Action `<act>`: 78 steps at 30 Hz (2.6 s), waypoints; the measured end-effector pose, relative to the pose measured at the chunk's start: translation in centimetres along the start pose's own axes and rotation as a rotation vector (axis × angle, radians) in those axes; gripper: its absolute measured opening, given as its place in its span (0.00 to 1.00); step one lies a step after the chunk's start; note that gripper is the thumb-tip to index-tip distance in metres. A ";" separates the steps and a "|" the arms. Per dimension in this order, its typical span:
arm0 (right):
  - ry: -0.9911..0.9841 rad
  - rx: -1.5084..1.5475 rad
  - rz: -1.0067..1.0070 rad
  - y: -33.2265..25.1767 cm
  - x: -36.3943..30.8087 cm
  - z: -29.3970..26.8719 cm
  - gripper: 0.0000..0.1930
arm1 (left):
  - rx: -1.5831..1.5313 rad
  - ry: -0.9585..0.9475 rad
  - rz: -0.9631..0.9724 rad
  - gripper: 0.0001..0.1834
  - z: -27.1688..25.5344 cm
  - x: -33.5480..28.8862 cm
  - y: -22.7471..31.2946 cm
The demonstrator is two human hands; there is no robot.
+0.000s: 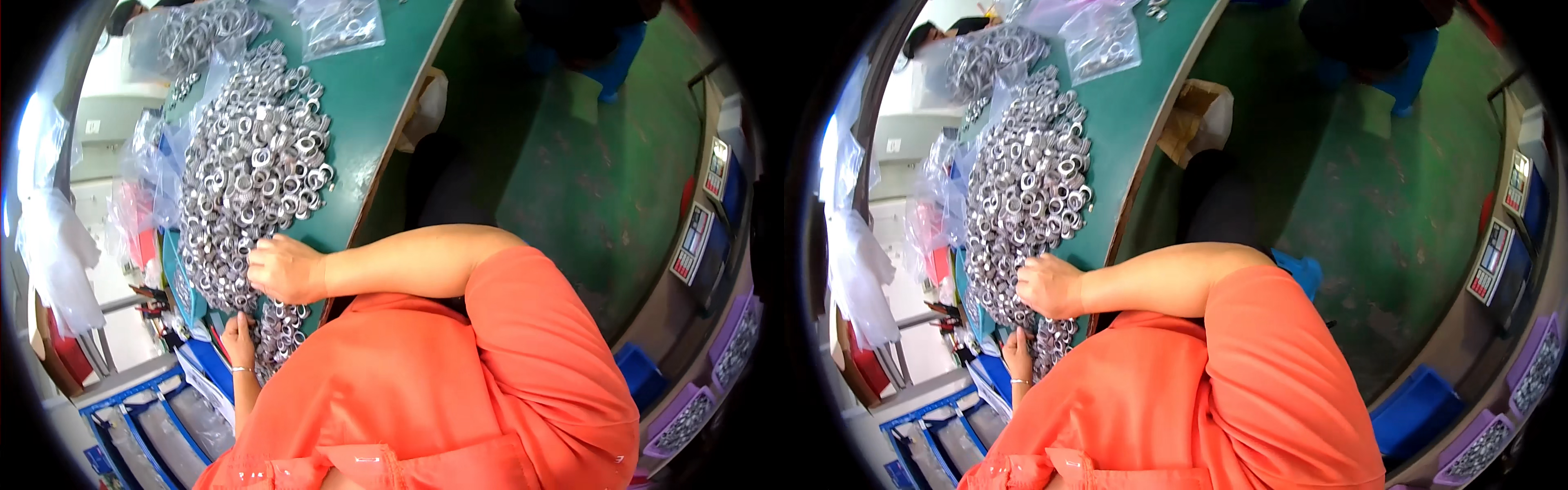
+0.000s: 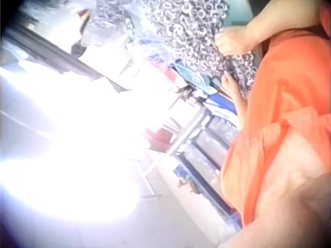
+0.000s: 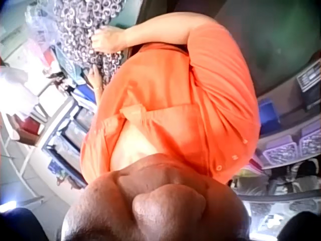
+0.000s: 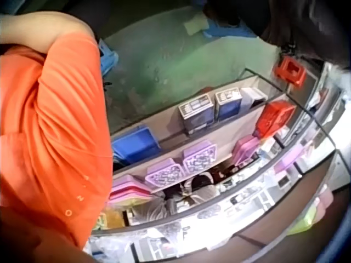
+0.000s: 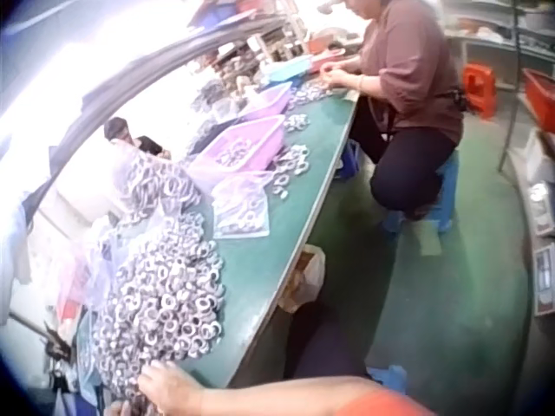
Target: The person picks up metal rings from a large pile on a table and turns them over between their fingers.
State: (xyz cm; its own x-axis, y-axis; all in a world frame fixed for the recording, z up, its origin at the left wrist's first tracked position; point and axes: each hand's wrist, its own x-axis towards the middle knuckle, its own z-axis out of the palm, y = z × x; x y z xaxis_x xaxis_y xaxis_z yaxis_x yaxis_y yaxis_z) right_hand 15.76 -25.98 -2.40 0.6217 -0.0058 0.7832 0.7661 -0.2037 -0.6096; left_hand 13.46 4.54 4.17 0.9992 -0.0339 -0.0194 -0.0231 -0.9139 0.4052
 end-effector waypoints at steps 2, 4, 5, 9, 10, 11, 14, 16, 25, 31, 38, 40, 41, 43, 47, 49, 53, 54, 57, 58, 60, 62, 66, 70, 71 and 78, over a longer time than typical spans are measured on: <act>-0.004 -0.039 0.012 0.0 0.1 -0.2 0.07 | 0.020 0.044 0.129 0.17 0.1 -0.4 1.3; 0.004 -0.063 0.013 0.3 0.1 -0.3 0.06 | 0.064 0.140 0.129 0.13 0.3 -1.0 2.6; 0.012 -0.058 0.011 0.3 0.2 -0.5 0.06 | 0.089 0.201 0.177 0.11 0.2 -1.3 2.3; -0.043 -0.046 -0.033 0.0 0.6 -0.5 0.05 | 0.143 0.352 0.264 0.11 0.2 -4.6 2.0; -0.069 -0.037 -0.052 0.2 0.6 -0.5 0.04 | 0.160 0.364 0.264 0.13 0.5 -5.6 2.0; -0.109 -0.031 -0.075 0.2 0.8 -0.8 0.04 | 0.161 0.367 0.272 0.15 0.5 -6.6 1.9; -0.136 -0.003 -0.094 -0.1 1.3 -2.2 0.04 | 0.264 0.418 0.275 0.20 1.1 -9.3 1.9; -0.147 -0.023 -0.062 -0.2 1.1 -2.5 0.03 | 0.250 0.462 0.262 0.24 1.7 -11.1 0.6; -0.872 -0.035 -0.301 -2.1 1.8 -2.3 0.32 | 0.251 0.400 0.182 0.48 3.2 -15.6 -2.5; -0.929 -0.013 -0.306 -1.3 1.0 -3.9 0.34 | 0.145 0.751 0.160 0.38 5.5 -14.6 -2.4; -1.071 0.094 -0.770 -2.1 2.2 -2.9 0.27 | 0.096 1.041 0.154 0.29 7.1 -14.3 -3.8; -1.042 0.146 -0.786 -2.2 2.3 -2.5 0.26 | 0.089 1.068 0.181 0.26 7.2 -13.7 -4.1; -1.071 0.158 -0.762 0.3 1.9 -3.1 0.26 | 0.099 1.069 0.168 0.24 7.5 -13.5 -4.2; -0.997 0.140 -0.818 -2.1 2.3 -2.1 0.24 | 0.072 1.063 0.169 0.24 7.4 -13.7 -4.2; -0.945 0.146 -0.823 -2.4 2.4 -1.8 0.21 | 0.048 1.047 0.161 0.24 7.6 -13.4 -4.1; -0.947 0.118 -0.817 -1.9 2.3 -1.8 0.21 | 0.037 1.035 0.154 0.25 7.6 -13.5 -4.2; -0.915 0.080 -0.821 -0.6 1.7 -1.7 0.21 | 0.004 1.079 0.171 0.24 7.7 -12.9 -4.3; -0.902 0.060 -0.806 -0.7 1.8 -1.7 0.20 | 0.017 1.092 0.164 0.23 7.7 -12.9 -4.2; -0.917 0.070 -0.849 -0.9 2.0 -0.8 0.19 | 0.012 1.125 0.155 0.23 7.8 -13.5 -4.0; -0.919 0.045 -0.848 -0.6 2.0 -0.9 0.19 | 0.013 1.132 0.150 0.22 7.8 -13.5 -4.1; -0.943 0.013 -0.872 -0.3 2.1 -0.5 0.21 | -0.036 1.203 0.167 0.20 8.0 -13.1 -3.8; -0.880 0.080 -0.832 0.9 1.1 0.8 0.22 | -0.090 1.222 0.201 0.20 8.0 -11.9 -3.3; -0.987 0.085 -0.841 -0.6 3.6 -0.1 0.26 | -0.180 1.327 0.132 0.21 8.4 -12.9 -3.7; -1.027 0.215 -0.523 -10.7 2.3 6.2 0.20 | -0.488 1.278 0.142 0.15 6.2 -15.6 -4.3; -1.087 0.221 -0.305 -11.4 1.9 6.5 0.20 | -0.595 1.287 0.071 0.13 5.7 -15.8 -4.6; -1.612 0.263 0.244 -14.2 2.2 7.7 0.15 | -0.822 1.376 -1.007 0.16 6.8 -34.6 -11.3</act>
State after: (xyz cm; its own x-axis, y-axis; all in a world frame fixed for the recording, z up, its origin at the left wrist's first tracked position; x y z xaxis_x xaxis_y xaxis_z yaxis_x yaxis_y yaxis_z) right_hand 7.53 -15.57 6.99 0.1144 0.9819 -0.1509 0.5317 -0.1888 -0.8256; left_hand -21.07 13.32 -6.01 -0.0354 0.9992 -0.0193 0.1093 0.0230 0.9937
